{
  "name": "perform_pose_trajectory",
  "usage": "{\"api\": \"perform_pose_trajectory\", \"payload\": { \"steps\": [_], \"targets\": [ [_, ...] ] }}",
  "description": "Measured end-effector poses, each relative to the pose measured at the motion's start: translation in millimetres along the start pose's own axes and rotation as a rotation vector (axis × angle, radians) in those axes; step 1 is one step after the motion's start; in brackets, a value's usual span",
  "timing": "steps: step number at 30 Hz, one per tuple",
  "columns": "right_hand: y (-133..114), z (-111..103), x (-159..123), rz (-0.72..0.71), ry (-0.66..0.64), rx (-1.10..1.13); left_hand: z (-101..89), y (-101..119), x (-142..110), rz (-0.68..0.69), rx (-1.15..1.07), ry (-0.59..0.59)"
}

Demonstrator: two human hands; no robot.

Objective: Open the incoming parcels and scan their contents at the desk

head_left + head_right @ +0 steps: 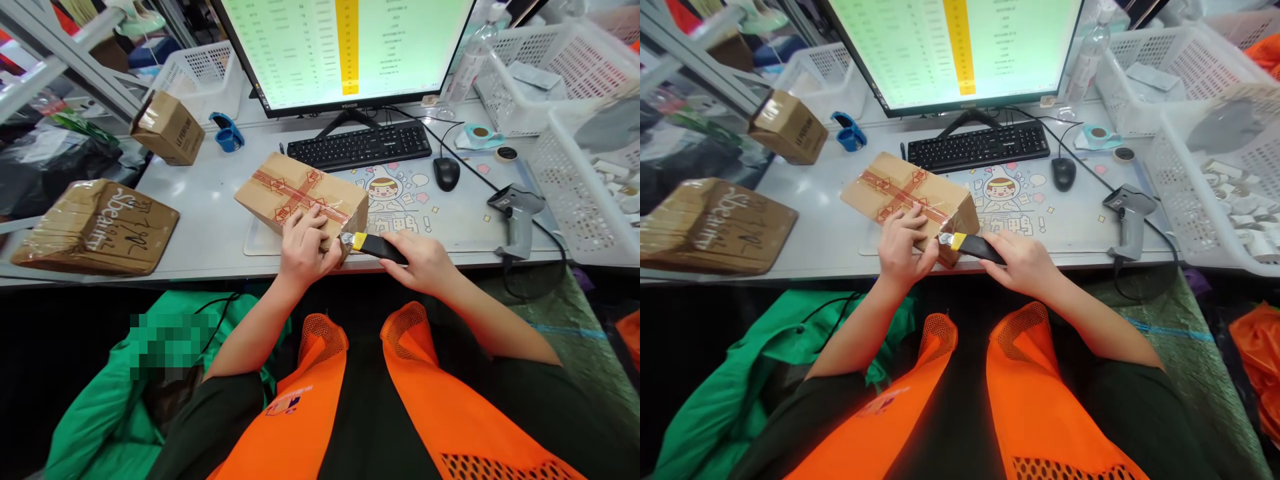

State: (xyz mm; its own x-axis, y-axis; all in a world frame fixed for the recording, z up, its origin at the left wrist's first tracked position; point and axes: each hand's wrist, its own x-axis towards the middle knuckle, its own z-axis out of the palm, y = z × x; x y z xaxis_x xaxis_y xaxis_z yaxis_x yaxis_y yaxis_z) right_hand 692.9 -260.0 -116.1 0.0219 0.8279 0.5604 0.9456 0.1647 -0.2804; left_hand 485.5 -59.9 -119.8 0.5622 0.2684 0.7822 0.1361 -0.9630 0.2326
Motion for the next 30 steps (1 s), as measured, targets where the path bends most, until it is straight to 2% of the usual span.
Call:
{"api": "perform_pose_trajectory", "payload": {
  "steps": [5,10,15,18,20,22,25,27,29,30],
  "targets": [
    [6.7,-8.2,7.8,-0.083,-0.019,-0.036,1.4,1.7,2.8,0.074,0.037,0.06],
    [14.8,-9.3,10.4,-0.106,0.011,-0.058,2.9,2.5,4.3,0.155,0.051,0.126],
    [14.0,-5.5,16.3,-0.125,0.013,-0.1,3.1,0.1,2.5,0.094,0.049,0.066],
    [31.3,-9.7,22.9,-0.133,-0.02,-0.122,3.9,3.2,2.9,0.099,0.065,0.06],
    [59.4,-21.0,23.7,-0.035,-0.001,-0.171,1.3,3.3,2.0,0.129,0.072,0.072],
    [93.4,-37.7,16.9,0.161,0.084,-0.274,-7.3,-4.1,-2.8,0.172,0.015,0.101],
    [127.5,-56.8,-10.3,0.391,0.195,-0.349,-34.9,-33.8,-21.4,0.216,-0.204,0.11],
    [129.4,-55.4,-36.3,0.42,0.205,-0.273,-58.9,-58.1,-40.7,0.1,-0.22,0.26],
    [119.3,-42.6,-62.8,0.429,0.212,-0.18,-79.9,-74.7,-61.0,-0.183,-0.036,0.492],
    [112.5,-33.8,-74.4,0.444,0.213,-0.145,-86.9,-77.8,-70.1,-0.337,0.053,0.568]
  ]
}}
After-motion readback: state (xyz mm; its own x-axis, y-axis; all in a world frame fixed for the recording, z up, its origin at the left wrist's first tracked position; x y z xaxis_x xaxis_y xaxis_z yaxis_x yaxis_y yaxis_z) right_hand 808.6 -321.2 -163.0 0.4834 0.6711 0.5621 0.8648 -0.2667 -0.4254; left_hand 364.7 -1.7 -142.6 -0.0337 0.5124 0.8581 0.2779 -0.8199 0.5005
